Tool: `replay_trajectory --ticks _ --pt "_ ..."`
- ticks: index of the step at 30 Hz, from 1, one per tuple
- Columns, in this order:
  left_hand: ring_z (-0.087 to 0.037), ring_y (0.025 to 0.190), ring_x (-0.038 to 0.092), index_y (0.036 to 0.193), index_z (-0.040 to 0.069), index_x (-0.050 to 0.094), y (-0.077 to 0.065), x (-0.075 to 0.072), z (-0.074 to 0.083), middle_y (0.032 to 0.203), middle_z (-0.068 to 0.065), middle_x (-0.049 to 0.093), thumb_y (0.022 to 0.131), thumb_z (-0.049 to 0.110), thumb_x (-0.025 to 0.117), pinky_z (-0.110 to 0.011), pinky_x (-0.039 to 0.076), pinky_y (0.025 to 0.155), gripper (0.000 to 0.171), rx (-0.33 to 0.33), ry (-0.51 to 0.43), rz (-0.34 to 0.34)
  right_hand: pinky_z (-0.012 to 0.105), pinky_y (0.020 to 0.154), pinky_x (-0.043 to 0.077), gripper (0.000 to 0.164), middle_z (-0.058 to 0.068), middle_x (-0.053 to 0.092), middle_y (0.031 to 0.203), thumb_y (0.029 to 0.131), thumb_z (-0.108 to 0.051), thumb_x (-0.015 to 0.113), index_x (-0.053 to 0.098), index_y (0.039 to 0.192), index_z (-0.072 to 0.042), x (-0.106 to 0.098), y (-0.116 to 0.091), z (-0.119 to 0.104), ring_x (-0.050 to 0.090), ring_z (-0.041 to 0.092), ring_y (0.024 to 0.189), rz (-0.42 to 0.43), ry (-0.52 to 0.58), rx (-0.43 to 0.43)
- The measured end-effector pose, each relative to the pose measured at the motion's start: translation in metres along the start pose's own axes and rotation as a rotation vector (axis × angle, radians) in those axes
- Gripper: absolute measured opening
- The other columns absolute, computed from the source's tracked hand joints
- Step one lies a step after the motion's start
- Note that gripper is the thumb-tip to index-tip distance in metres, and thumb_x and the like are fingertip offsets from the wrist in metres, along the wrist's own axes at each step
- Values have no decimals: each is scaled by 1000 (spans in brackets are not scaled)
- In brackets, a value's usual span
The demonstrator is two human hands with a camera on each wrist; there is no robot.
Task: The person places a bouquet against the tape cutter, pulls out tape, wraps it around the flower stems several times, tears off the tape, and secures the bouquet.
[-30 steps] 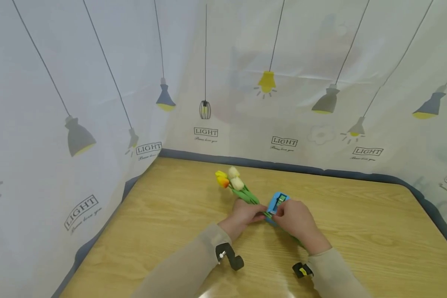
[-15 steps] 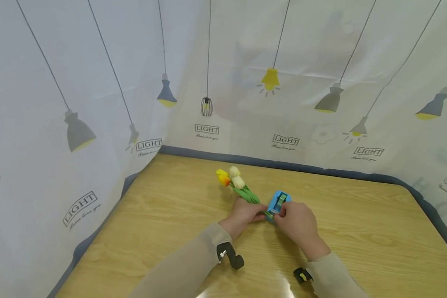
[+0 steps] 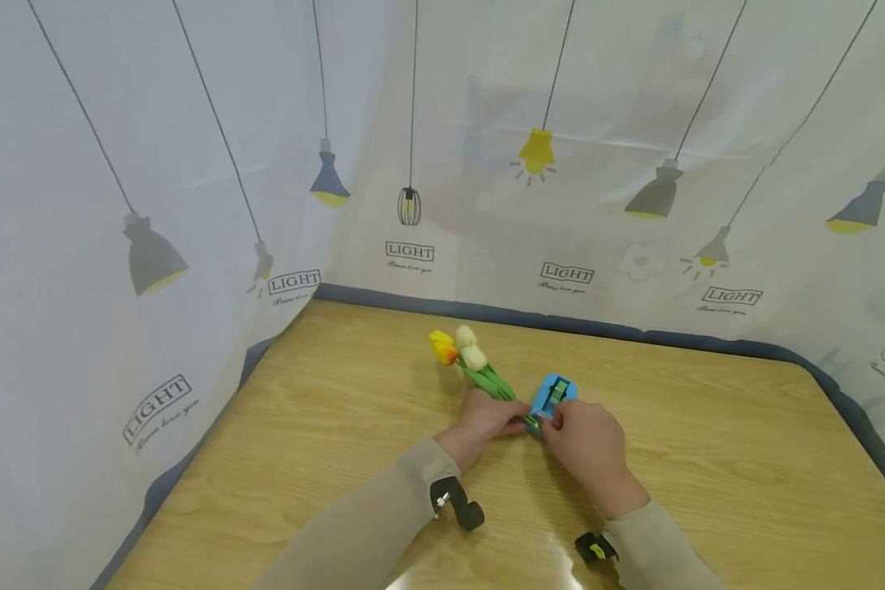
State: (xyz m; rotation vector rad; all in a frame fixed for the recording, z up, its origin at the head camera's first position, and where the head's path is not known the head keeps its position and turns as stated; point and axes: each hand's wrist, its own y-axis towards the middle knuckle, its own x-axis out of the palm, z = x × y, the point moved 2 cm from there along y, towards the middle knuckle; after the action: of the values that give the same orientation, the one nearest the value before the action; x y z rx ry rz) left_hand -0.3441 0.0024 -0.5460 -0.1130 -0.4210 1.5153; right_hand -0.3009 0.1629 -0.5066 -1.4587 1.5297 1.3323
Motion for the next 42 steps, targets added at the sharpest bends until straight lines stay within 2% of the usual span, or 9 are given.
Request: replay_trajectory --ticks 8,12,16,21,25,29,32,38,42 --pt "-16 72 77 98 0 65 -3 2 3 91 -13 72 83 -5 84 -30 67 72 25 7 31 20 26 45 28 45 -3 45 54 97 -27 76 52 60 -16 -4 -3 -5 42 14 49 -9 -1 54" --pt "-16 72 77 98 1 65 -2 5 4 91 -13 73 83 -5 84 -29 67 72 24 7 38 19 27 44 28 49 -3 43 53 98 -24 74 48 58 -17 -9 -3 -7 42 14 48 -9 -46 34" --pt "-17 72 78 98 1 65 -2 8 7 91 -13 74 83 -4 85 -29 67 72 25 5 62 25 30 42 34 46 -1 50 53 97 -22 74 51 58 -17 -13 -1 -8 47 16 48 -6 -88 9" --pt "-16 69 76 94 3 64 -2 7 10 85 -11 73 82 -7 83 -30 67 71 24 16 21 -21 30 42 35 46 -2 46 54 96 -23 76 50 58 -17 -21 -2 -6 46 15 49 -44 -101 -8" --pt "-13 65 72 86 7 63 -6 4 19 76 -6 71 83 -10 79 -30 67 70 23 35 -23 -112 26 49 33 45 -6 43 55 95 -25 78 53 59 -18 -36 -4 -3 41 12 52 -119 37 -17" --pt "-12 66 72 85 10 61 -14 2 38 76 -3 71 86 -9 77 -35 68 78 25 58 -19 -221 28 58 44 28 -5 62 67 95 -30 81 71 72 -16 -55 -6 -2 52 12 61 -210 230 3" --pt "-12 68 72 93 12 62 -23 1 57 80 -2 72 89 -7 79 -40 68 83 26 102 17 -277 30 60 50 20 -3 70 75 94 -31 81 77 83 -15 -68 -8 -5 58 14 67 -268 342 34" --pt "-13 73 74 105 8 64 -46 -1 93 85 -2 72 92 -2 80 -37 69 78 23 240 72 -308 27 59 51 16 -1 71 78 96 -27 80 76 90 -12 -88 -12 -17 60 15 68 -281 495 31" --pt "-15 81 76 115 2 63 -60 -1 104 92 -4 73 94 3 80 -37 69 78 27 321 46 -282 25 55 49 17 1 70 76 97 -24 79 74 92 -9 -98 -16 -26 57 13 64 -258 583 4"
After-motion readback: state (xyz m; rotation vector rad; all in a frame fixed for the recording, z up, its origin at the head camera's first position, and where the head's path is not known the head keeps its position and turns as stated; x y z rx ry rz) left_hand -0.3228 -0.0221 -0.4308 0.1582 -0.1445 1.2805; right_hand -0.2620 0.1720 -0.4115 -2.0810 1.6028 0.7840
